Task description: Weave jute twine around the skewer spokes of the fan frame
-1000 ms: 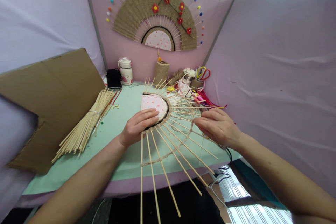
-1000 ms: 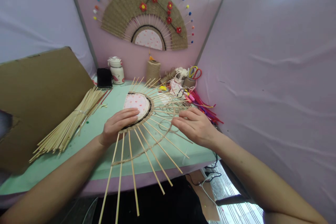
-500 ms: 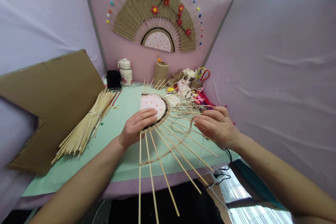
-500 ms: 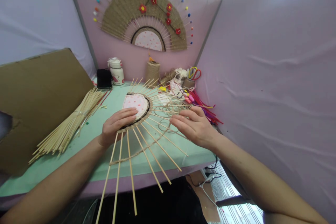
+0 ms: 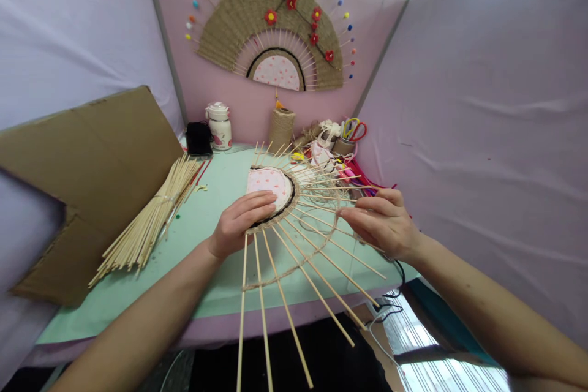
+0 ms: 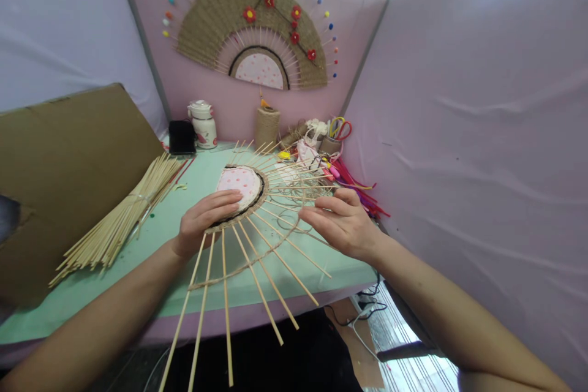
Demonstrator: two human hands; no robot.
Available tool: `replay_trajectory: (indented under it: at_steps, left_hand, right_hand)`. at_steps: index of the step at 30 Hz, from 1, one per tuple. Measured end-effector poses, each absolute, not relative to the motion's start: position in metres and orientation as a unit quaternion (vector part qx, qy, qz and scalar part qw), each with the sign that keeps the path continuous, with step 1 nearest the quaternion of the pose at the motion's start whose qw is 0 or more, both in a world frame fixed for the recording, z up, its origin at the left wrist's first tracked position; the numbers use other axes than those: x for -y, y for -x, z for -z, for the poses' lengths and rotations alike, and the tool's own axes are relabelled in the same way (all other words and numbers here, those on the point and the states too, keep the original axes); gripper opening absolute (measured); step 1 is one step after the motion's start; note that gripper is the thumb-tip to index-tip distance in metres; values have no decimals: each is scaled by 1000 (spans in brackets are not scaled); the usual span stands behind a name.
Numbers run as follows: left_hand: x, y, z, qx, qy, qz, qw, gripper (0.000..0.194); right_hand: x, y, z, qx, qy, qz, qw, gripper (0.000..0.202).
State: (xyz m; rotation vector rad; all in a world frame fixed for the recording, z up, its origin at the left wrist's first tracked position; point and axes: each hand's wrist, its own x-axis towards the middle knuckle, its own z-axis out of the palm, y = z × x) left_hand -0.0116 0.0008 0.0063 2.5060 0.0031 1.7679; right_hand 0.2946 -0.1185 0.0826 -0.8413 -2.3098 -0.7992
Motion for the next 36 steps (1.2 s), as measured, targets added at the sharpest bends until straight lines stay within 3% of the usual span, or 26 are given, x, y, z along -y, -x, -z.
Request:
replay_trajectory:
  at_steps: [6,15,26,32,36]
  left_hand:
    - [0,11,-7,-12,-811,-584,44,38]
    - [2,11,-8,-12,-813,-580,48,35]
    - [-1,13,-2,-48,-806,-588,59,36]
    - [-2,16,-4,-68,-790,-606,66,37]
    - [-1,16,-7,-83,-766,-629,101,36]
  right_hand:
    - [117,-296,-81,849,321,309,284,60]
    - [116,-301,-76,847,325,314,279,44]
    - [119,-295,-77,831,332,322,308,66]
    - [123,-307,-59,718,412,355,435,64]
    - [123,-311,-38,624,491,291,534,38]
